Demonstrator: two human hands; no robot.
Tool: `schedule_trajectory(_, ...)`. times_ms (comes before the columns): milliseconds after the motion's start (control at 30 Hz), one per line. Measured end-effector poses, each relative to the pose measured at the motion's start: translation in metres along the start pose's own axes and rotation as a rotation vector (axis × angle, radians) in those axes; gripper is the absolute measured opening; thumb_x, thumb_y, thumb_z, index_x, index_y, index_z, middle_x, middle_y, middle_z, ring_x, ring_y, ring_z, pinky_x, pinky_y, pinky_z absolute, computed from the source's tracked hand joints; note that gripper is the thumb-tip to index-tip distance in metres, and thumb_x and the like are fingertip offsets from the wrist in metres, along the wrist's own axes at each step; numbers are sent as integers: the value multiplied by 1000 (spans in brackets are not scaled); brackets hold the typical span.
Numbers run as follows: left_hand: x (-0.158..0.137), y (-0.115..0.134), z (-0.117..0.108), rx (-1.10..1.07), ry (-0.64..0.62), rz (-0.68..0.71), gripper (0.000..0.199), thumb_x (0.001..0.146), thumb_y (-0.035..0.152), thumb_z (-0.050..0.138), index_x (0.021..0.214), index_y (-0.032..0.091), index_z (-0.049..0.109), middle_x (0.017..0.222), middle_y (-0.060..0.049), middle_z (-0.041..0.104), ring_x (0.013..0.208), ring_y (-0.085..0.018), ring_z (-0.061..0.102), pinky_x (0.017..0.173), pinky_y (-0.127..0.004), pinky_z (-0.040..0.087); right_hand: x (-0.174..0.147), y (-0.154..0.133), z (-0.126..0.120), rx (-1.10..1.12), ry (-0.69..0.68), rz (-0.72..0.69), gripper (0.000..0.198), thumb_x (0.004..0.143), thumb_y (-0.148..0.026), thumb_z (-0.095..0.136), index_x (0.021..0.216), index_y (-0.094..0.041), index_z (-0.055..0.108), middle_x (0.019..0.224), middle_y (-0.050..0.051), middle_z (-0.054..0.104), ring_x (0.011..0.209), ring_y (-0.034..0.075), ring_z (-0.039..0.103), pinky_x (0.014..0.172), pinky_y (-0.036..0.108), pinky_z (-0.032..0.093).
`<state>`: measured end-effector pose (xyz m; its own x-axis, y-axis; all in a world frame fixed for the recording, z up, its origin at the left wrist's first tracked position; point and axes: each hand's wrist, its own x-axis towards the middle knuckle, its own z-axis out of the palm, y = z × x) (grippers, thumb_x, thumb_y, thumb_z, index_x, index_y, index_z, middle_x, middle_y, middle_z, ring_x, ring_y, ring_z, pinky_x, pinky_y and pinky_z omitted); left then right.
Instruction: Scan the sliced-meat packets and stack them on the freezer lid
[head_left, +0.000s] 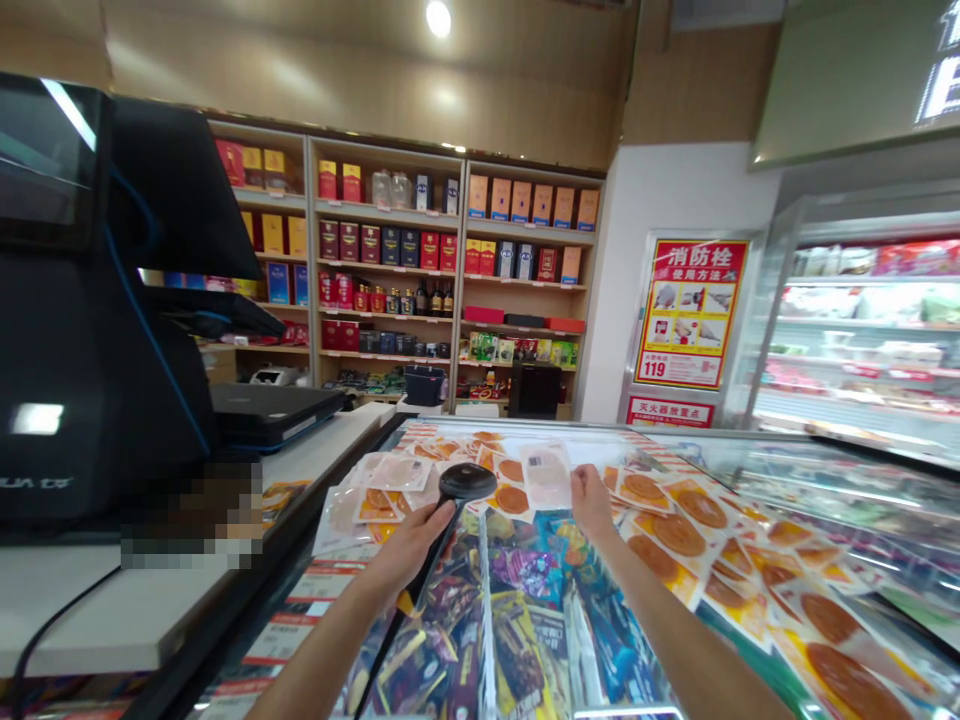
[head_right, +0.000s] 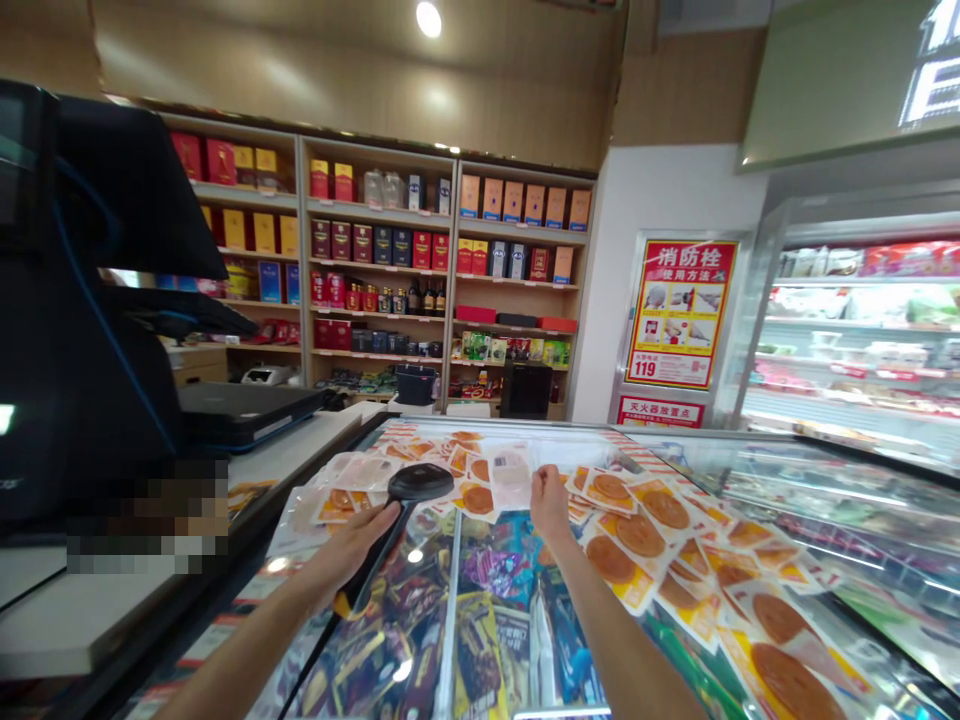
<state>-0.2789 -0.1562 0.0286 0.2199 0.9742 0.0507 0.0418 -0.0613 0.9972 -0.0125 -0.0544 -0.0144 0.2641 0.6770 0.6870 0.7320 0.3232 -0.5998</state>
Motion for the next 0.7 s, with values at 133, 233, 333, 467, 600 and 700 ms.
schedule_trajectory(133,-1,8,8,-10,-68,19,37,70,53,43,66,17,44,48,5,48,41,-7,43,42,-20,32,-2,2,-8,33,20,6,14,73,-29,29,69,-20,39,58,2,49,58,17,47,55,28,35)
schedule_trajectory(233,-3,12,13,9,-65,12,38,70,54,43,65,17,44,48,5,48,41,-7,43,42,-20,32,-4,6,-12,55,33,17,14,72,-31,30,69,-20,38,59,1,48,58,17,47,56,28,37)
schedule_trajectory(333,-3,14,16,6,-60,8,38,69,54,43,67,16,46,50,5,50,42,-7,44,43,-20,33,-5,9,-13,76,47,25,13,71,-31,31,68,-21,38,61,2,48,60,17,48,59,30,38)
schedule_trajectory(467,-2,16,19,-12,-74,7,37,69,53,45,68,16,46,50,5,50,41,-6,43,43,-20,33,-5,9,-12,82,61,29,13,72,-31,30,68,-21,37,63,2,48,61,17,48,60,30,38)
schedule_trajectory(600,-2,19,23,-1,-66,30,35,70,51,44,64,16,45,46,5,48,39,-6,42,41,-19,31,-5,9,-13,77,71,33,12,73,-29,29,68,-21,38,61,2,47,61,17,47,58,29,37)
schedule_trajectory(700,-3,22,25,1,-85,56,35,71,49,44,63,16,45,46,5,48,40,-6,41,42,-19,30,-4,11,-14,67,77,41,12,72,-29,30,68,-21,37,60,2,48,59,17,47,57,29,37)
